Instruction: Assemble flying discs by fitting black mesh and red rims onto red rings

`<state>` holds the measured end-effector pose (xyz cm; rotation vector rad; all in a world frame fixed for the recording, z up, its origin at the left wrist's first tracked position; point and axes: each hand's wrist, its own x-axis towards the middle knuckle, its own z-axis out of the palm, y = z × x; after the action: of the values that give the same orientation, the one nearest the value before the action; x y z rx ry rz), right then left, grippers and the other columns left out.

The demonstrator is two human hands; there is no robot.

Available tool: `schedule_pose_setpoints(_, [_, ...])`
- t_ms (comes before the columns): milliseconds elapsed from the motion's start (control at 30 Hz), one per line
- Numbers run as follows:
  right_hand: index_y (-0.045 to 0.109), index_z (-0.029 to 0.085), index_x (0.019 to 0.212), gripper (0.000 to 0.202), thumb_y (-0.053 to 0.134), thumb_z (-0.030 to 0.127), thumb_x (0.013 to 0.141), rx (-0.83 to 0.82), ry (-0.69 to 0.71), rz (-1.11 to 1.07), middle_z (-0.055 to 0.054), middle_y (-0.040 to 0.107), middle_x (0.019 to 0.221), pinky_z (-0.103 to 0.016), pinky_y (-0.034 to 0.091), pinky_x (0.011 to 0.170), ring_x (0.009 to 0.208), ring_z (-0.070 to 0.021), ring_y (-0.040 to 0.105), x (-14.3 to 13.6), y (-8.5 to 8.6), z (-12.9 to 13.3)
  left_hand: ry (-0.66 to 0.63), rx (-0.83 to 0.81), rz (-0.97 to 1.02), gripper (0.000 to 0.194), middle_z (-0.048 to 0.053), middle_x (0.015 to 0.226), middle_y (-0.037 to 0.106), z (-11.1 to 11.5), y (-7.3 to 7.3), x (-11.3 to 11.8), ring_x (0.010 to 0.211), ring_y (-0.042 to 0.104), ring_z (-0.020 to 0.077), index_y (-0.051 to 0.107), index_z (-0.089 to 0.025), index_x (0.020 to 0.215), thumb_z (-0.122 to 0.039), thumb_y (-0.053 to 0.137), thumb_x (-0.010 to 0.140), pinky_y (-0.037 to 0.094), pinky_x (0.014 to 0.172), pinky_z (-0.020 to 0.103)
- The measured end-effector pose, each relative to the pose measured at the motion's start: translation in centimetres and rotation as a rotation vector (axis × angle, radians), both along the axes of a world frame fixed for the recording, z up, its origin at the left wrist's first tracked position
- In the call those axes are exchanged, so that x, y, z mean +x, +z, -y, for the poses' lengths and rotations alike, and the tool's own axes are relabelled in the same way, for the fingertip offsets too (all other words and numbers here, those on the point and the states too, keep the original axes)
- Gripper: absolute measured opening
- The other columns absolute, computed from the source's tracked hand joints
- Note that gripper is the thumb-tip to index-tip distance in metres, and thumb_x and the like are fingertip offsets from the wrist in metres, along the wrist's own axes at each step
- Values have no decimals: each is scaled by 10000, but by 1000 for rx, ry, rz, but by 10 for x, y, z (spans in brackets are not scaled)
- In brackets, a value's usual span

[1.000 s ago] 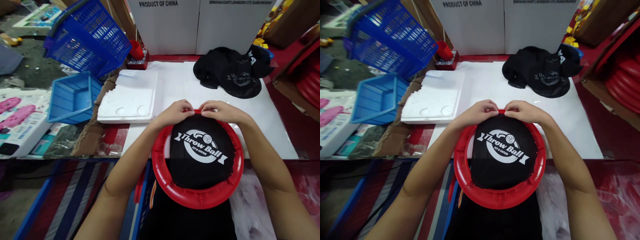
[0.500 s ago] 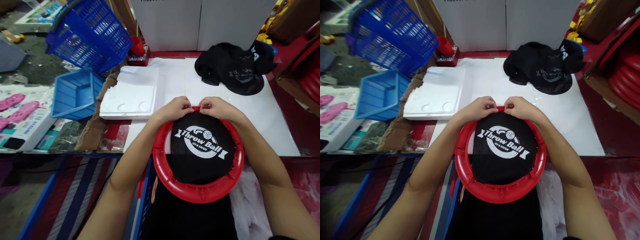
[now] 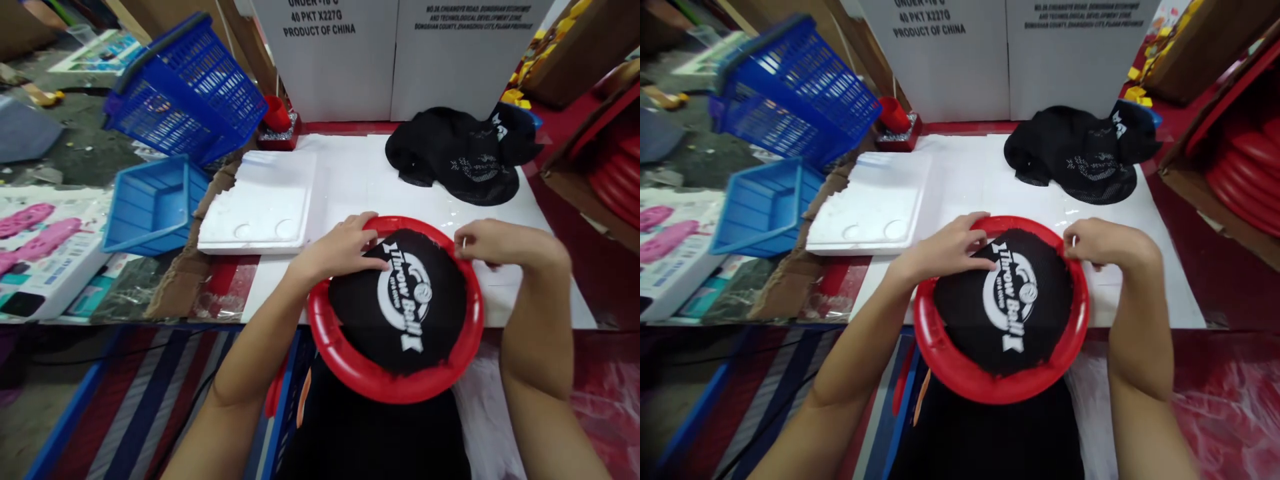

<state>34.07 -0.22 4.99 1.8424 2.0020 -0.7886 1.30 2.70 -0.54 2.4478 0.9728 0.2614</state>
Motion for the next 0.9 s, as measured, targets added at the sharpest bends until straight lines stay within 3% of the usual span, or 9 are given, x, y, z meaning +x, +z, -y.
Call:
schedule_pose_setpoints(100, [758, 279, 924, 247, 611, 468, 988, 20, 91, -255, -30, 756, 781, -379, 537, 640, 618, -209, 671, 2, 9, 7, -116, -67, 1, 407, 181, 1725, 402, 5, -1, 7, 1583, 398, 432, 782, -177, 967, -582, 792, 930, 376, 1279, 599])
schedule_pose_setpoints(167, [805, 317, 1059, 269, 649, 522, 983, 264, 224, -407, -69, 802, 1054, -480, 596, 879, 944, -296, 748, -10, 2, 10, -199, -100, 45, 314, 148, 1746, 390, 7, -1, 12, 1624, 356, 391, 796, -208, 1021, -514, 794, 948, 291, 1330, 601])
schedule_pose_setpoints(233, [809, 348, 1205, 296, 723, 468, 950, 387, 392, -522, -77, 695, 1450, -579, 495, 1154, 1369, -376, 613, -28, -14, 10, -244, -124, 70, 271, 112, 1755, 386, 8, -1, 14, 1651, 316, 360, 793, -247, 1097, -475, 801, 951, 151, 1370, 637])
schedule_pose_setpoints(300, [811, 336, 1218, 291, 730, 390, 944, 361, 480, -554, -52, 532, 1651, -610, 406, 1254, 1545, -392, 449, -42, -29, 9, -240, -144, 48, 244, 70, 1767, 372, 7, -1, 12, 1679, 242, 366, 788, -265, 1087, -468, 801, 952, 15, 1365, 684])
schedule_pose_setpoints(400, [815, 282, 1057, 178, 686, 368, 969, 278, 413, -547, -67, 583, 1598, -567, 482, 1176, 1433, -375, 568, -46, -39, 1, -181, -186, -30, 265, 60, 1774, 354, 4, 3, 1, 1684, 186, 410, 765, -225, 928, -488, 796, 944, 62, 1354, 695])
schedule_pose_setpoints(500, [768, 258, 908, 169, 710, 411, 949, 305, 329, -561, -73, 721, 1398, -490, 518, 1068, 1240, -343, 678, -32, -37, -11, -89, -196, -24, 267, 126, 1688, 444, -2, 11, -13, 1593, 375, 390, 738, -198, 871, -449, 766, 959, 317, 1302, 580])
schedule_pose_setpoints(600, [726, 243, 838, 226, 705, 445, 938, 352, 274, -571, -70, 778, 1239, -426, 512, 984, 1094, -295, 707, -14, -33, -23, 39, -143, 80, 196, 125, 1414, 633, -7, 15, -18, 1280, 635, 293, 757, -210, 921, -393, 717, 978, 487, 1128, 459])
schedule_pose_setpoints(767, [763, 248, 891, 274, 656, 491, 959, 258, 136, -530, -28, 792, 900, -375, 501, 800, 826, -232, 684, 3, -34, -31, 79, -111, 155, 157, 45, 971, 763, -14, 7, -11, 950, 685, 213, 749, -220, 928, -317, 649, 1000, 503, 916, 377])
schedule_pose_setpoints(900, [802, 278, 990, 320, 677, 572, 964, 244, 158, -603, -42, 804, 1148, -406, 546, 945, 1034, -260, 720, 2, -34, -29, 125, -175, 213, 146, 30, 959, 794, -17, 0, -10, 894, 698, 187, 754, -229, 924, -308, 647, 986, 511, 872, 346])
